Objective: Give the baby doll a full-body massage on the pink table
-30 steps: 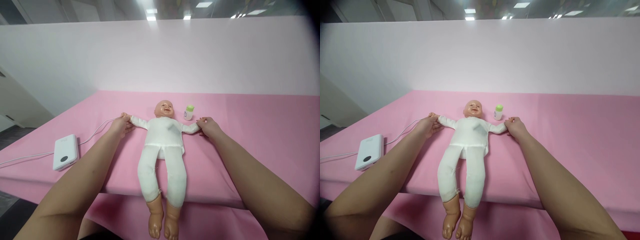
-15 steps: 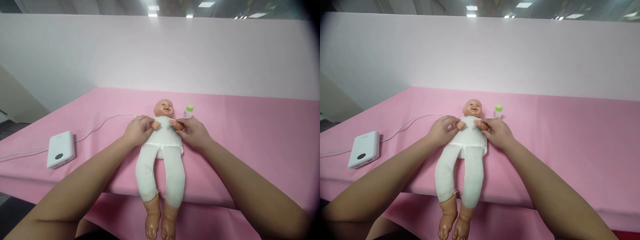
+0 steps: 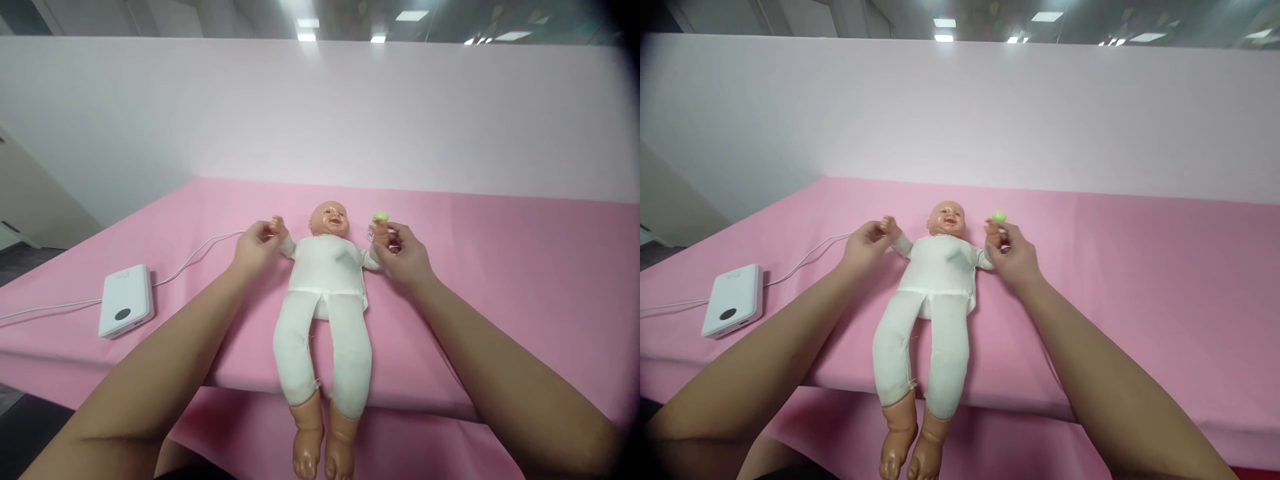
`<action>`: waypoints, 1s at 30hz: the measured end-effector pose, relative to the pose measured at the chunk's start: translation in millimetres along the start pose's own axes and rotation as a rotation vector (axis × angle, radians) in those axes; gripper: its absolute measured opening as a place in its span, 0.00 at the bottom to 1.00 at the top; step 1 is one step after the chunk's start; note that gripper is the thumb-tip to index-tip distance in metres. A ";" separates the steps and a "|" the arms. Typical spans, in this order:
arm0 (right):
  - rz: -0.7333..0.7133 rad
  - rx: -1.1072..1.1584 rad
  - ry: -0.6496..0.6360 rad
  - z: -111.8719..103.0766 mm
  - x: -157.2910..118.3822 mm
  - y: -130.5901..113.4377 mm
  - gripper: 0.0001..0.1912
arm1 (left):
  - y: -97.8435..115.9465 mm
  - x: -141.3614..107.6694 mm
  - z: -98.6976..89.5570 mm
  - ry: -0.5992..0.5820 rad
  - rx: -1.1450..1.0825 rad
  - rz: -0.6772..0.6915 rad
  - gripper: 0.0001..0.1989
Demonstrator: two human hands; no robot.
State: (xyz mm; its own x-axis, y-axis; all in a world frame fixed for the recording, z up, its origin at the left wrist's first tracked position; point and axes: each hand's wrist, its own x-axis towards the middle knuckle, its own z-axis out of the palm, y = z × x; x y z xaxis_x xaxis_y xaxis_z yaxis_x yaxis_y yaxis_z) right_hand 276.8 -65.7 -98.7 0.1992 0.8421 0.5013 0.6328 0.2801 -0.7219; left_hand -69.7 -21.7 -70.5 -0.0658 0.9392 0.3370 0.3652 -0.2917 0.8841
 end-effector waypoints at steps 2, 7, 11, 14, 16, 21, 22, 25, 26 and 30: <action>0.188 0.085 0.081 -6.3 9.1 22.0 0.34 | -12.0 14.5 -10.5 0.082 -0.166 -0.161 0.14; 0.555 0.128 0.106 -16.3 23.3 66.9 0.49 | -34.2 36.3 -23.3 0.218 -0.333 -0.498 0.12; 0.560 0.130 0.056 -17.9 22.6 70.6 0.51 | -37.3 37.8 -22.3 0.223 -0.273 -0.530 0.11; 0.446 0.095 0.066 -17.5 17.5 49.8 0.48 | -26.0 28.7 -18.5 0.254 -0.142 -0.357 0.17; 0.314 0.005 0.092 -15.5 12.1 27.5 0.47 | -12.1 15.9 -12.6 0.242 -0.055 -0.168 0.22; -0.150 -0.132 -0.106 -3.2 -6.0 -23.9 0.31 | 20.1 -22.1 13.2 -0.033 0.257 0.219 0.14; -0.229 -0.172 -0.171 -0.3 -9.2 -29.6 0.28 | 22.4 -26.4 17.7 -0.093 0.347 0.293 0.14; -0.409 -0.287 -0.288 7.3 -16.0 -37.0 0.23 | 20.9 -29.4 24.7 -0.228 0.521 0.502 0.12; -0.462 -0.306 -0.304 9.5 -17.4 -37.4 0.22 | 19.0 -28.2 24.9 -0.265 0.545 0.552 0.12; -0.591 -0.344 -0.306 16.1 -20.8 -37.4 0.17 | 15.0 -24.7 23.3 -0.373 0.629 0.635 0.14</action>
State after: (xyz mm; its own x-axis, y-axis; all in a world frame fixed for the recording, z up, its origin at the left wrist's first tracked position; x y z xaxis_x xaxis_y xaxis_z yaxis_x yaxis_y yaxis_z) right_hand 236.9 -86.3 -89.8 -0.4319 0.7010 0.5676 0.7781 0.6078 -0.1585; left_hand -41.0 -45.1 -73.1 0.5745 0.6686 0.4721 0.6683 -0.7162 0.2012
